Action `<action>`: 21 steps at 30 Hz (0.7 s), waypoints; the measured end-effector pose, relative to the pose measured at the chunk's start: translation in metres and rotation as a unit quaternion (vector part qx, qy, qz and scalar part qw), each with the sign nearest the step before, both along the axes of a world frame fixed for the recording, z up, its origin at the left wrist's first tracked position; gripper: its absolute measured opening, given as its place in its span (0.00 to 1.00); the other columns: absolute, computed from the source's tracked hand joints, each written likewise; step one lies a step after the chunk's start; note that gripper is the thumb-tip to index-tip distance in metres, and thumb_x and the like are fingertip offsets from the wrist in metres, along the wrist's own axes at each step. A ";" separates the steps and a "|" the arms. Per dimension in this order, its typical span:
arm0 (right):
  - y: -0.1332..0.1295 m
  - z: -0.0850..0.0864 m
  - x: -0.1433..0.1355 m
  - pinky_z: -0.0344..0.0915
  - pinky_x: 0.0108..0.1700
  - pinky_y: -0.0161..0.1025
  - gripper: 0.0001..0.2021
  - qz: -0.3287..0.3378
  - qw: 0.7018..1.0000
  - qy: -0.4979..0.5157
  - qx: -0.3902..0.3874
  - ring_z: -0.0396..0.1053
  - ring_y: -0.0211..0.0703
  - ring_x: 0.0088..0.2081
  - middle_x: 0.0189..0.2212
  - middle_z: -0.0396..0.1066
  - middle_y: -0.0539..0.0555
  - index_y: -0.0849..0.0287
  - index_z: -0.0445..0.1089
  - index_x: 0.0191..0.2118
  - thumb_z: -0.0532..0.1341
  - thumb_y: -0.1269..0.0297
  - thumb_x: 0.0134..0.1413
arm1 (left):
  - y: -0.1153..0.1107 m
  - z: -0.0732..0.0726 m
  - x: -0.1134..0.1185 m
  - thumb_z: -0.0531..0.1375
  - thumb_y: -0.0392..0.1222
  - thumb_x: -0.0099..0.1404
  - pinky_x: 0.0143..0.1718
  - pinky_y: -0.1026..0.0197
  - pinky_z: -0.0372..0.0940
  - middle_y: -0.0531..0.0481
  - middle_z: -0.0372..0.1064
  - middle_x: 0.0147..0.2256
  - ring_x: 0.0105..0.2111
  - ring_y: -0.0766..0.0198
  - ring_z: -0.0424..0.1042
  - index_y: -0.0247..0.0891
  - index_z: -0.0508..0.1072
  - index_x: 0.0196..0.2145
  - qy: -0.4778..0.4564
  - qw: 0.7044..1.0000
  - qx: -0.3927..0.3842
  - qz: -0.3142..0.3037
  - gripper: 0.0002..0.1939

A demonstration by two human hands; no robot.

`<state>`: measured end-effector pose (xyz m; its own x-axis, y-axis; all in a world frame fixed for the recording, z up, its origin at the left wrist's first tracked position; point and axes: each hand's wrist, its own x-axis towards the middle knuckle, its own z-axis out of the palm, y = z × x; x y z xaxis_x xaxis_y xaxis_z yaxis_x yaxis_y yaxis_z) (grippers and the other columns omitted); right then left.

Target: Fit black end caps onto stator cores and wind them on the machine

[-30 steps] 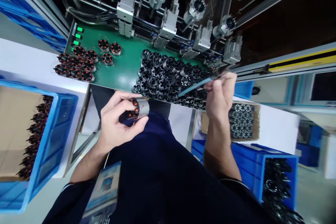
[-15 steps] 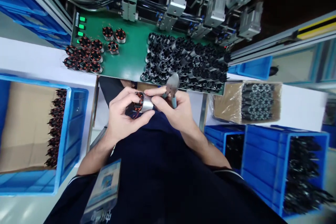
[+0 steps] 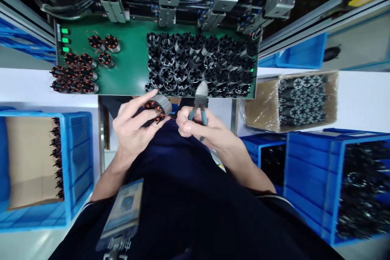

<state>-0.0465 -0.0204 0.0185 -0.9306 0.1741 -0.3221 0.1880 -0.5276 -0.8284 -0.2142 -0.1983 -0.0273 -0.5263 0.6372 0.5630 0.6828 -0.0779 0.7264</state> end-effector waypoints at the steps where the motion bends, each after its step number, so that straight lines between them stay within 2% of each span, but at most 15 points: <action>1: 0.004 -0.003 0.002 0.57 0.32 0.37 0.26 0.006 0.998 0.020 -0.065 0.52 0.35 0.28 0.28 0.57 0.42 0.53 0.70 0.37 0.82 0.43 0.67 | 0.004 -0.003 0.004 0.85 0.52 0.71 0.56 0.44 0.87 0.43 0.89 0.63 0.54 0.46 0.92 0.47 0.89 0.43 -0.038 0.999 0.009 -0.003 0.13; 3: 0.010 -0.008 0.005 0.54 0.29 0.36 0.26 0.015 0.986 0.054 -0.158 0.48 0.34 0.26 0.28 0.55 0.41 0.52 0.66 0.35 0.82 0.47 0.67 | 0.011 -0.007 0.019 0.84 0.60 0.72 0.56 0.43 0.88 0.44 0.90 0.60 0.56 0.45 0.92 0.47 0.89 0.42 -0.167 0.986 0.016 -0.024 0.17; 4: 0.013 -0.009 0.006 0.53 0.29 0.36 0.26 0.016 0.982 0.059 -0.179 0.48 0.34 0.26 0.28 0.55 0.41 0.52 0.65 0.35 0.81 0.48 0.67 | 0.015 -0.008 0.028 0.81 0.64 0.74 0.56 0.43 0.89 0.44 0.90 0.58 0.57 0.45 0.92 0.48 0.89 0.43 -0.242 0.969 0.015 -0.039 0.19; 6: 0.019 -0.010 0.008 0.55 0.30 0.37 0.23 0.013 0.982 0.047 -0.180 0.50 0.35 0.27 0.28 0.57 0.42 0.52 0.68 0.37 0.81 0.49 0.67 | 0.020 -0.009 0.047 0.73 0.72 0.80 0.54 0.42 0.90 0.45 0.90 0.52 0.55 0.44 0.92 0.49 0.87 0.47 -0.369 0.927 0.011 -0.058 0.24; 8: 0.024 -0.008 0.011 0.58 0.34 0.38 0.20 0.003 0.988 0.018 -0.156 0.55 0.37 0.29 0.29 0.60 0.44 0.52 0.71 0.38 0.81 0.50 0.67 | 0.024 -0.008 0.061 0.67 0.79 0.81 0.49 0.41 0.90 0.45 0.89 0.47 0.51 0.44 0.92 0.48 0.85 0.48 -0.441 0.896 -0.001 -0.047 0.30; 10: 0.030 -0.006 0.013 0.59 0.36 0.40 0.19 -0.001 0.992 -0.005 -0.129 0.59 0.38 0.31 0.30 0.63 0.45 0.53 0.73 0.38 0.81 0.52 0.68 | 0.026 -0.008 0.069 0.63 0.86 0.79 0.46 0.41 0.90 0.43 0.88 0.49 0.52 0.43 0.92 0.46 0.84 0.46 -0.472 0.881 -0.028 -0.015 0.37; 12: 0.034 -0.006 0.014 0.59 0.38 0.41 0.19 0.005 0.995 -0.020 -0.101 0.61 0.40 0.33 0.31 0.65 0.46 0.53 0.75 0.38 0.81 0.51 0.69 | 0.026 -0.010 0.070 0.65 0.87 0.76 0.46 0.41 0.90 0.42 0.88 0.54 0.54 0.42 0.91 0.45 0.83 0.43 -0.487 0.872 -0.041 0.015 0.39; 17: 0.035 -0.020 0.006 0.58 0.36 0.41 0.20 0.073 0.996 -0.041 -0.025 0.61 0.40 0.33 0.33 0.67 0.48 0.53 0.77 0.42 0.80 0.44 0.72 | 0.013 -0.025 0.058 0.74 0.71 0.79 0.53 0.37 0.91 0.42 0.87 0.58 0.58 0.41 0.90 0.47 0.87 0.45 -0.487 0.872 0.028 0.026 0.24; 21: 0.021 -0.034 -0.007 0.59 0.35 0.41 0.20 0.093 0.994 -0.049 -0.002 0.60 0.40 0.32 0.34 0.67 0.48 0.52 0.79 0.44 0.80 0.42 0.72 | -0.010 -0.037 0.051 0.74 0.73 0.79 0.49 0.38 0.91 0.42 0.86 0.59 0.55 0.43 0.91 0.47 0.85 0.45 -0.455 0.888 0.006 0.063 0.26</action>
<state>-0.0532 0.0001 -0.0156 -0.9108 -0.0003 -0.4129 0.3624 -0.4800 -0.7989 -0.1636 -0.2083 -0.0645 -0.8336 0.5381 -0.1246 -0.1823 -0.0551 0.9817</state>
